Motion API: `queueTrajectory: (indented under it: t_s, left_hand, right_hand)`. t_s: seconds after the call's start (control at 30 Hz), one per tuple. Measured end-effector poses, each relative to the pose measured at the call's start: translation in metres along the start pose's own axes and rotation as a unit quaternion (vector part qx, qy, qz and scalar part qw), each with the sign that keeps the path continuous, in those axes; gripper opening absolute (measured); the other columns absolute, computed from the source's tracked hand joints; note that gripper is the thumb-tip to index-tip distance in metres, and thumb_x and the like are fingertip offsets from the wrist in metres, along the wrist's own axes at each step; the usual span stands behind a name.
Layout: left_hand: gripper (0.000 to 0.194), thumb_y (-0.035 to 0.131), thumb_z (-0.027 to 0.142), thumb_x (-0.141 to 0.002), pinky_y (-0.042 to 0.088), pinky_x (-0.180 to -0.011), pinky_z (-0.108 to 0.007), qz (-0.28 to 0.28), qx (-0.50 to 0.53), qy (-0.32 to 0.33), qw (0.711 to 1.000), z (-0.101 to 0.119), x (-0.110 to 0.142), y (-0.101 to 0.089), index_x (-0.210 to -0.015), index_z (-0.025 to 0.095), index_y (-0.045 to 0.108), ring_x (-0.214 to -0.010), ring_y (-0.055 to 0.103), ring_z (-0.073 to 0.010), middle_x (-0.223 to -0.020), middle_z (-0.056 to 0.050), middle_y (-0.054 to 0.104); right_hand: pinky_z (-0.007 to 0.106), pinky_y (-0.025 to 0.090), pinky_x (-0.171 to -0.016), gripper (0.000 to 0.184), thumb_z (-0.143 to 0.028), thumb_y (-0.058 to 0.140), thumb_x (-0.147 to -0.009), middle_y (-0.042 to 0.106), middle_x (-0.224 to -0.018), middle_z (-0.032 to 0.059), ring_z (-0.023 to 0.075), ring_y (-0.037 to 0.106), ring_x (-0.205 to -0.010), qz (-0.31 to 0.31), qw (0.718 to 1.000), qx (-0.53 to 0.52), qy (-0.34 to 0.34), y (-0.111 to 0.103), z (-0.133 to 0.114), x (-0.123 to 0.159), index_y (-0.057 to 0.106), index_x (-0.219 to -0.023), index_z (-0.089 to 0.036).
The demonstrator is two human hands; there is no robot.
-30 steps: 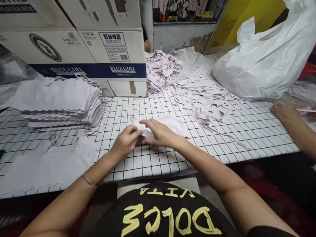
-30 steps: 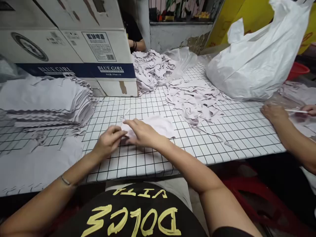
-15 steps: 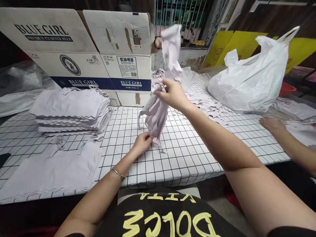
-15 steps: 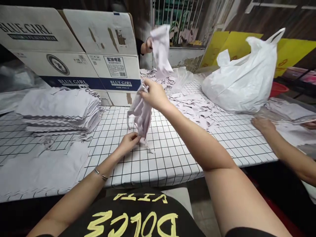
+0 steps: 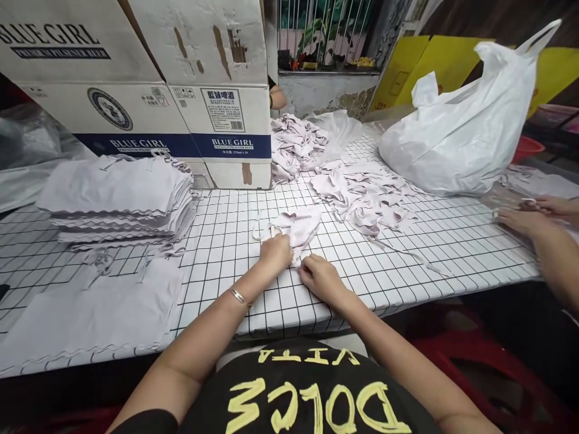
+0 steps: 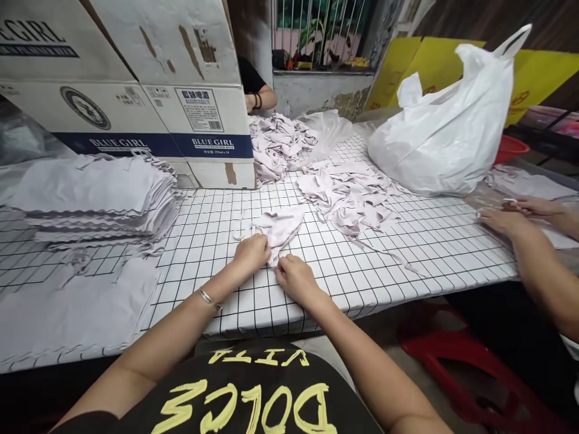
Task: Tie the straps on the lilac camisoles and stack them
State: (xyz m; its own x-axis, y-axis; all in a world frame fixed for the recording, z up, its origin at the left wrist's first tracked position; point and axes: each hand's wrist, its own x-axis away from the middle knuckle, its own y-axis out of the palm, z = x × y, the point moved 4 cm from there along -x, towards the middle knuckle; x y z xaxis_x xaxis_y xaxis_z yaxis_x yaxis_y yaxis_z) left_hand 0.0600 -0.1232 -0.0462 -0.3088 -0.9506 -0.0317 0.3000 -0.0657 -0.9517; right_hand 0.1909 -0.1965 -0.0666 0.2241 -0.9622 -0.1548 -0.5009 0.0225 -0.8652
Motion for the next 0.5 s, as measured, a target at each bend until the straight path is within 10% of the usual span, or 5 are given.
queueTrajectory:
  t_s: [0.27, 0.5]
  left_hand:
    - [0.018, 0.05, 0.031, -0.09, 0.044, -0.068, -0.034, 0.006, 0.014, -0.023, 1.0, -0.005, -0.006, 0.003, -0.094, 0.015, 0.059, -0.085, 0.064, -0.0269, -0.098, -0.014, 0.065]
    - [0.016, 0.042, 0.021, -0.092, 0.044, -0.075, -0.032, 0.193, 0.145, 0.056, 0.969, 0.003, 0.004, -0.04, -0.087, 0.019, 0.057, -0.085, 0.059, -0.0211, -0.092, -0.007, 0.062]
  right_hand:
    - [0.025, 0.038, -0.058, 0.019, -0.038, 0.055, -0.086, 0.059, -0.073, -0.0014, 0.0119, 0.047, -0.059, 0.036, 0.983, -0.177, 0.016, -0.055, 0.03, -0.053, 0.053, -0.08, -0.02]
    - [0.027, 0.039, -0.064, 0.011, -0.025, 0.057, -0.081, 0.065, -0.075, 0.0063, 0.0183, 0.057, -0.071, -0.029, 0.999, 0.019, -0.026, -0.021, 0.001, -0.114, 0.063, -0.077, -0.017]
